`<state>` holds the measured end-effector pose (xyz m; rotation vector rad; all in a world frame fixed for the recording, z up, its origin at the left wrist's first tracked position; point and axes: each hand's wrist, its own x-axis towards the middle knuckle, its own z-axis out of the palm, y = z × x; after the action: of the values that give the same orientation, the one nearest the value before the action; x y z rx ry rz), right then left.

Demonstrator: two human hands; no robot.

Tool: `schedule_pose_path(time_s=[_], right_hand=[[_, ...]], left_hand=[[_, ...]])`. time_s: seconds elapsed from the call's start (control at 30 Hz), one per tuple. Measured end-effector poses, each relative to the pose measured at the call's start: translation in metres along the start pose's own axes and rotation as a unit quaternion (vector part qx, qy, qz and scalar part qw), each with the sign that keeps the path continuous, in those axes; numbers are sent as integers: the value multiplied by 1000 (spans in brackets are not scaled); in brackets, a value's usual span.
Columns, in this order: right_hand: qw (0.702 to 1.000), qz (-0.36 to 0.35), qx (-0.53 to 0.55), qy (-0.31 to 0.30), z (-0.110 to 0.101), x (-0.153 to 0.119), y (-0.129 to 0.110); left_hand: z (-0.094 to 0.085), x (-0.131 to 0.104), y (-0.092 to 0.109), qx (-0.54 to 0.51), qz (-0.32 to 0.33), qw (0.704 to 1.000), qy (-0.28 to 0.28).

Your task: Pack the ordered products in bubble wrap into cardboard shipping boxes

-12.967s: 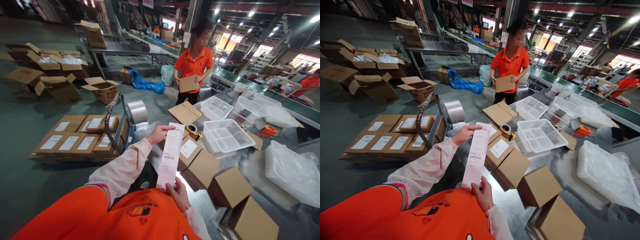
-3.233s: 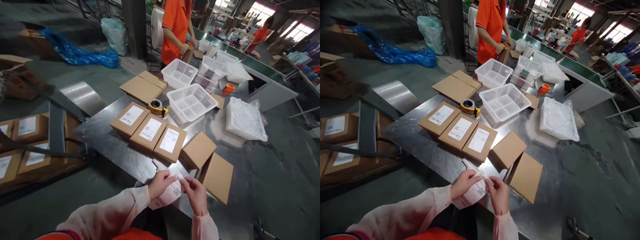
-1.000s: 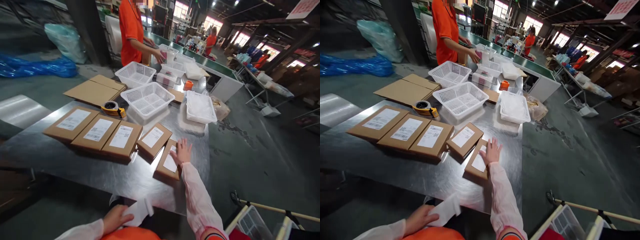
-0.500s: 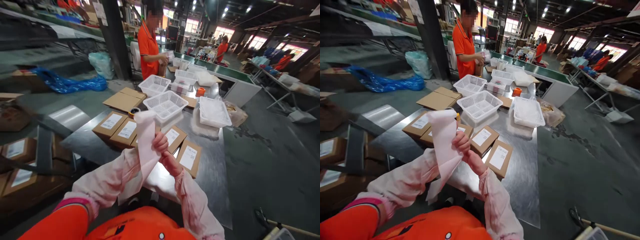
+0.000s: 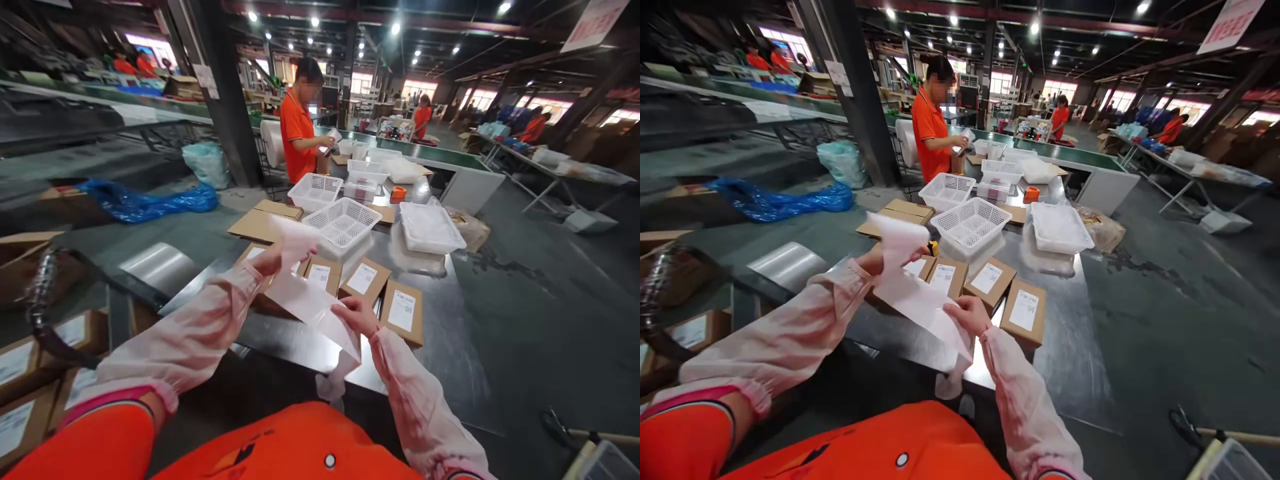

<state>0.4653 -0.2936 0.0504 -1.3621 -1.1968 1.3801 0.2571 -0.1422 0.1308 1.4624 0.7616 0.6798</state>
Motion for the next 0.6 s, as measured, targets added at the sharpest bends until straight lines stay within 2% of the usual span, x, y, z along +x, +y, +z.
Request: schedule_pose_path(time_s=[0.07, 0.13, 0.23, 0.3, 0.43, 0.6], right_hand=[[997, -25, -74, 12, 8, 3, -11], [988, -50, -139, 34, 20, 3, -20], [975, -85, -187, 83, 41, 3, -26], [970, -101, -184, 124, 55, 4, -27], [965, -113, -153, 180, 76, 0, -26], [970, -88, -121, 193, 93, -23, -21]], left_hand=[[-5, -20, -4, 92, -37, 992, -76], [-9, -37, -10, 177, -70, 971, -143], [-20, -56, -20, 214, -90, 951, -202], [-28, -64, -25, 173, -87, 961, -198], [-37, -78, -37, 72, -86, 983, -148], [-21, -88, -62, -27, -61, 991, -113]])
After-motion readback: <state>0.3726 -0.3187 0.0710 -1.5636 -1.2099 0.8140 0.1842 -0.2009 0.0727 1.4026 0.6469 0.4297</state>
